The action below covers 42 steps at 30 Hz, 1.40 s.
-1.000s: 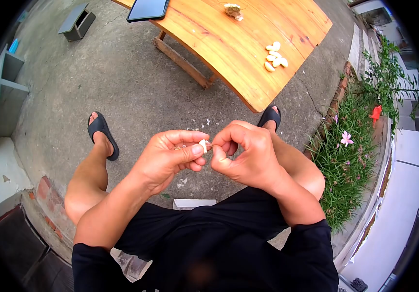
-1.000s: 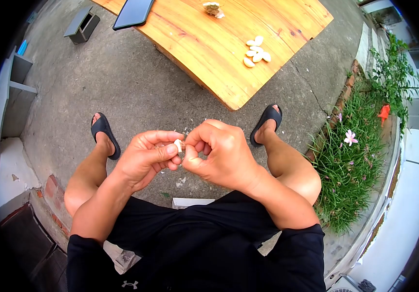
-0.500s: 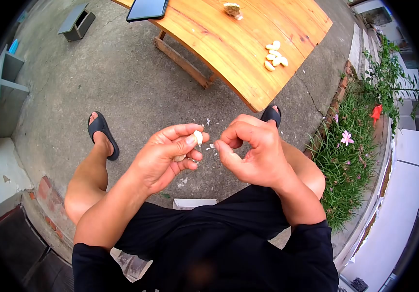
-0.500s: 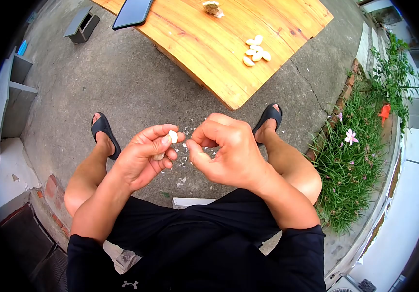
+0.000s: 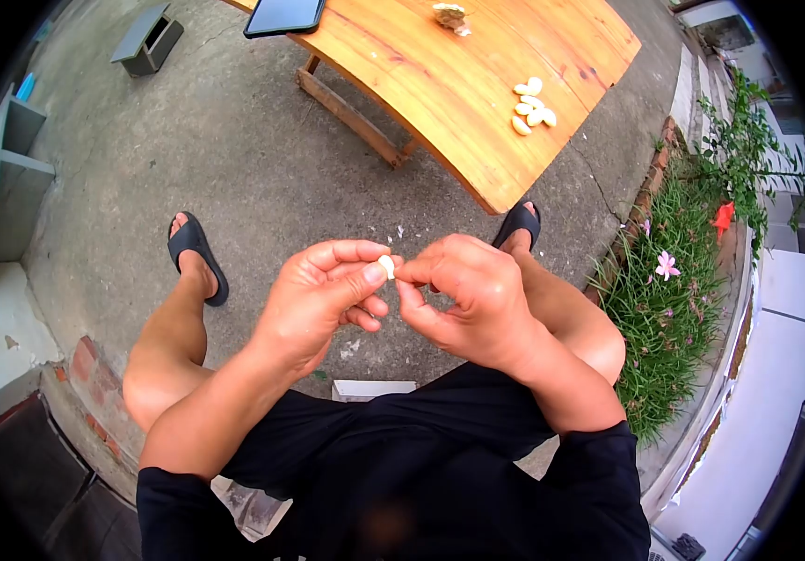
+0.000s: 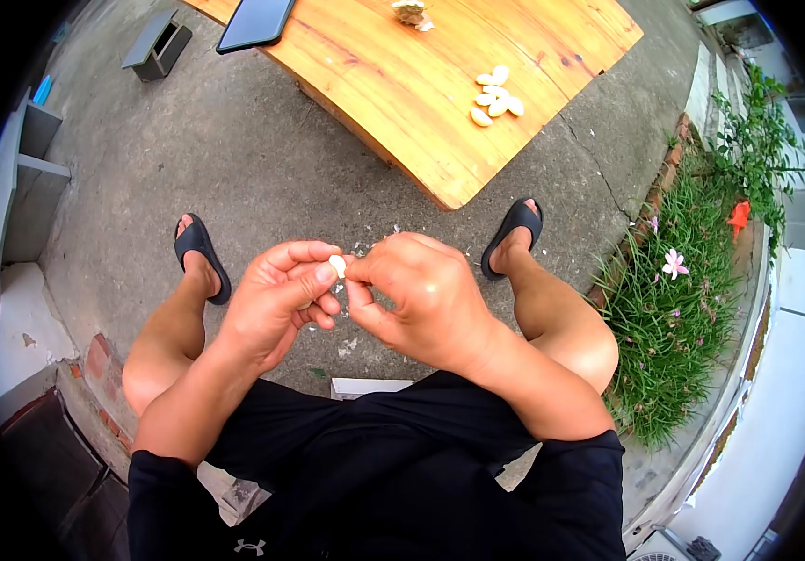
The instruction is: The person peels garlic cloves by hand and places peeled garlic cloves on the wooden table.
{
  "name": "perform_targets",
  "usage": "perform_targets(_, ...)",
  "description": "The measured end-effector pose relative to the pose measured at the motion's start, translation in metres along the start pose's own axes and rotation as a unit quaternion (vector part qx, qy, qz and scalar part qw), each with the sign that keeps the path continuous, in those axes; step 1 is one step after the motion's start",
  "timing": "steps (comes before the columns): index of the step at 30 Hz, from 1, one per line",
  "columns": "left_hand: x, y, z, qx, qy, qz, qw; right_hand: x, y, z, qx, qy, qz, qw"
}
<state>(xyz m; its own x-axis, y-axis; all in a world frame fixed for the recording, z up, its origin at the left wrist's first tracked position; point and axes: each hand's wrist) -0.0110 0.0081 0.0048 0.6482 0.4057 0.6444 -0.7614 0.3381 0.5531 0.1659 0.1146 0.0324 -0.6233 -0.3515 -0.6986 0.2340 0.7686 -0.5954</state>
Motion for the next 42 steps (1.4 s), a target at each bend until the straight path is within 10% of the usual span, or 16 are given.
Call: perform_targets(42, 0.003, -0.003, -0.002, -0.029, -0.043, 0.036, 0.998, -0.012, -0.006, -0.005, 0.168, -0.042, -0.014, 0.985)
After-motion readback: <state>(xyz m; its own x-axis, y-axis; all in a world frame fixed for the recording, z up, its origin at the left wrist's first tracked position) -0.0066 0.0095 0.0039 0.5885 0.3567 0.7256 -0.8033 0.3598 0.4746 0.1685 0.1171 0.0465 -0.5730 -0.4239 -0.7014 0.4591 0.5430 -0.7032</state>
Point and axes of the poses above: each hand's wrist, its own z-axis away from the middle knuckle, its own x-axis out of the palm, y = z × x, and after that the axes turned 8 degrees about z, right-handed
